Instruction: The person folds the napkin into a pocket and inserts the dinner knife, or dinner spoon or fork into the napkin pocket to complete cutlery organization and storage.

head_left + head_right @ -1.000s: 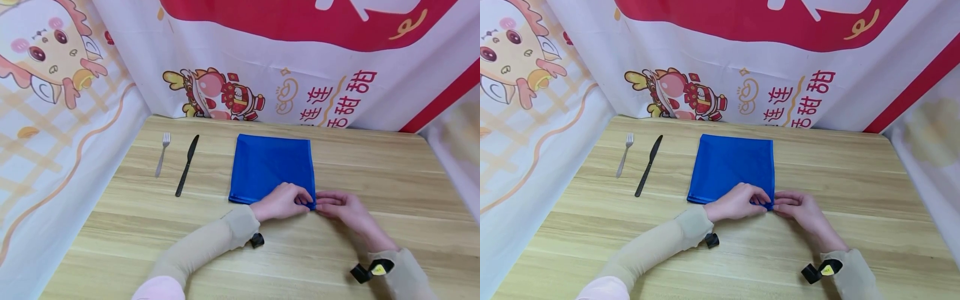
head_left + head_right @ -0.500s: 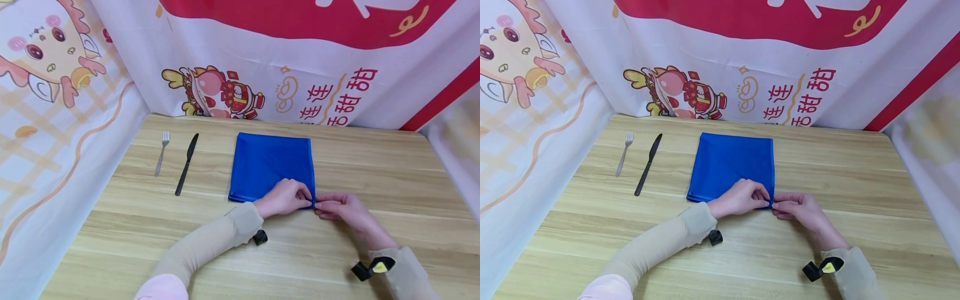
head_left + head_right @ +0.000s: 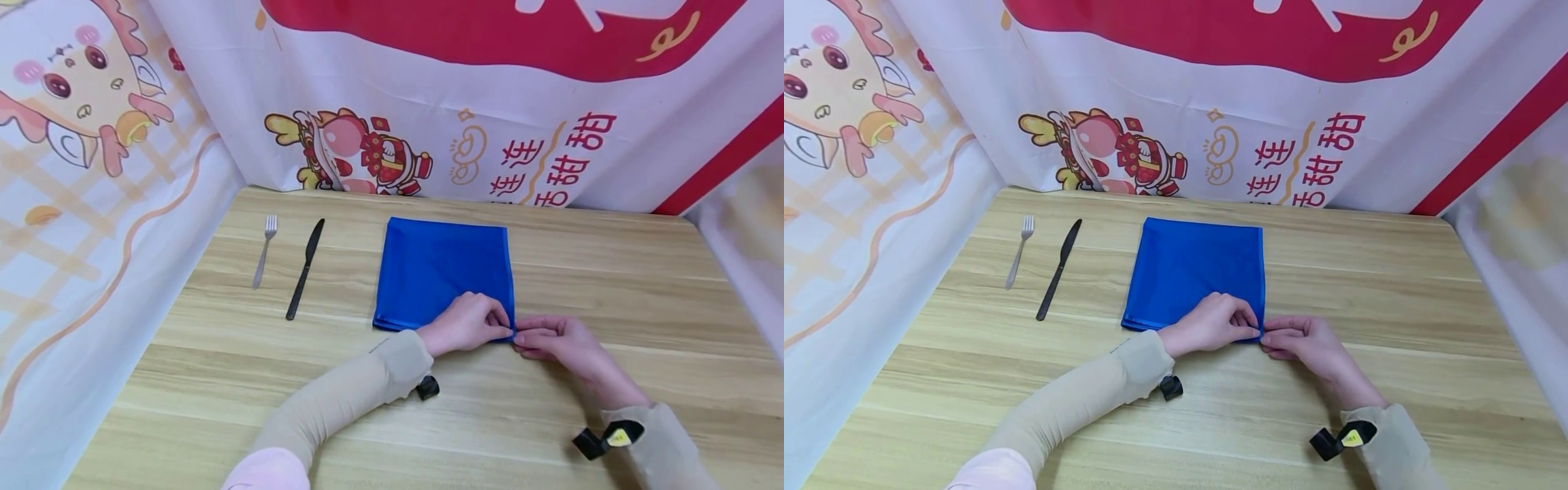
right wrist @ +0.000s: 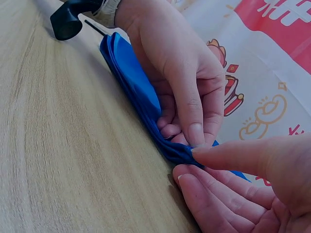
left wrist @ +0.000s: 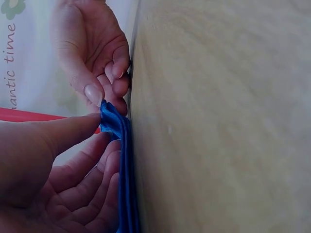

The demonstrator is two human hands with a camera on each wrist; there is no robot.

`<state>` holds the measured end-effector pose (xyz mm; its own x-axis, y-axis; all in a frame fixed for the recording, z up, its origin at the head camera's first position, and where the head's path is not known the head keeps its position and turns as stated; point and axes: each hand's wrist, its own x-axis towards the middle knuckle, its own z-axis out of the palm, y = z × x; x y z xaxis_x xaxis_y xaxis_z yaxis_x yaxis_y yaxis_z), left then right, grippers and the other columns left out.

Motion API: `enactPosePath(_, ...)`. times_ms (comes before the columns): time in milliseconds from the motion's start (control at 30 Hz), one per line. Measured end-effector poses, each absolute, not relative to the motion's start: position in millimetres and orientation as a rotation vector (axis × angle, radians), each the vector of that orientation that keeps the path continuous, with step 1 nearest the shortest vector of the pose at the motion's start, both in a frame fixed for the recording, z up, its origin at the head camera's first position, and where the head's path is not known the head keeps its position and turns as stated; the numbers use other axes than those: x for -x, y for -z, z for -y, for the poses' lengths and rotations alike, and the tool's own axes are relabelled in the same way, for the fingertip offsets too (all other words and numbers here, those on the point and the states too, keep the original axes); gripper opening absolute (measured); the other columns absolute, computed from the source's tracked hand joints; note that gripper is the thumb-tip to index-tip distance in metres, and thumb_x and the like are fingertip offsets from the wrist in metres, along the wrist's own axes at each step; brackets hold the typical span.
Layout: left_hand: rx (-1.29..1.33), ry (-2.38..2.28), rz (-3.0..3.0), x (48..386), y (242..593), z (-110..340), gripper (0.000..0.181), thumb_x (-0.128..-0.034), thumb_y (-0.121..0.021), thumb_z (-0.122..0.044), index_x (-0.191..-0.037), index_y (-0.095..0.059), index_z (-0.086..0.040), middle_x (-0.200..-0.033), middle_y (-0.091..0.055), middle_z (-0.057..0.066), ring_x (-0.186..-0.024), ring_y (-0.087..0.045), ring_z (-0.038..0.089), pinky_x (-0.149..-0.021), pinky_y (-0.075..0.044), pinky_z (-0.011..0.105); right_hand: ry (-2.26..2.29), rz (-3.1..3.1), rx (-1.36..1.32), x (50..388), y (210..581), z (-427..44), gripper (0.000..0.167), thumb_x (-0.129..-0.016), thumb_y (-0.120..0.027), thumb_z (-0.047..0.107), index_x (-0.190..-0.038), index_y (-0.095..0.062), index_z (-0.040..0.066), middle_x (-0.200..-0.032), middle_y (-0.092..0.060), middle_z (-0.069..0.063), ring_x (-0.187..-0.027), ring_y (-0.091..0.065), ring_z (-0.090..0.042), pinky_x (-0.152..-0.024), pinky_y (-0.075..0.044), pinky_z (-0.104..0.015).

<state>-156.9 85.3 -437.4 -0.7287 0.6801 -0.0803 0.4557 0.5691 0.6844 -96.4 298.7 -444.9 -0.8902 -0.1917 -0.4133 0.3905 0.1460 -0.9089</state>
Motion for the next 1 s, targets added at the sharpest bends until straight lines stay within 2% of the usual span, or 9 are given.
enactPosePath(200,-0.942,-0.902,-2.5,158,438,-87,0.015,-0.0998,-0.069,-0.024,-0.107,-0.079,-0.014,-0.09,-0.07,-0.01,-0.079,-0.059,-0.001,-0.071,-0.045,0.013,1.764,-2.009,-0.189,97,445,-298,0.05,-0.097,-0.073,0.012,-0.134,-0.054,-0.015,-0.112,-0.072,-0.019,-0.096,-0.073,-0.02,-0.084,-0.058,-0.034)
enactPosePath(467,-0.966,-0.85,-2.525,158,439,-89,0.014,-0.1,-0.069,-0.023,-0.108,-0.077,-0.014,-0.09,-0.069,-0.009,-0.078,-0.059,0.0,-0.07,-0.045,0.013,1.773,-2.048,-0.183,96,441,-294,0.049,-0.096,-0.073,0.012,-0.131,-0.054,-0.017,-0.11,-0.073,-0.019,-0.093,-0.073,-0.019,-0.082,-0.058,-0.033)
enactPosePath(800,-0.927,-0.927,-2.481,160,430,-83,0.012,-0.1008,-0.068,-0.02,-0.107,-0.075,-0.013,-0.091,-0.069,-0.009,-0.08,-0.059,0.0,-0.072,-0.046,0.013,1.751,-2.075,-0.253,100,437,-286,0.056,-0.095,-0.076,0.025,-0.13,-0.057,-0.014,-0.111,-0.073,-0.018,-0.091,-0.074,-0.023,-0.08,-0.059,-0.034)
enactPosePath(1000,-0.927,-0.993,-2.47,164,421,-77,0.012,-0.1017,-0.066,-0.021,-0.108,-0.073,-0.013,-0.092,-0.068,-0.009,-0.08,-0.059,0.0,-0.072,-0.047,0.014,1.772,-2.076,-0.219,100,440,-287,0.05,-0.096,-0.074,0.016,-0.129,-0.056,-0.017,-0.109,-0.073,-0.019,-0.089,-0.074,-0.022,-0.08,-0.059,-0.034)
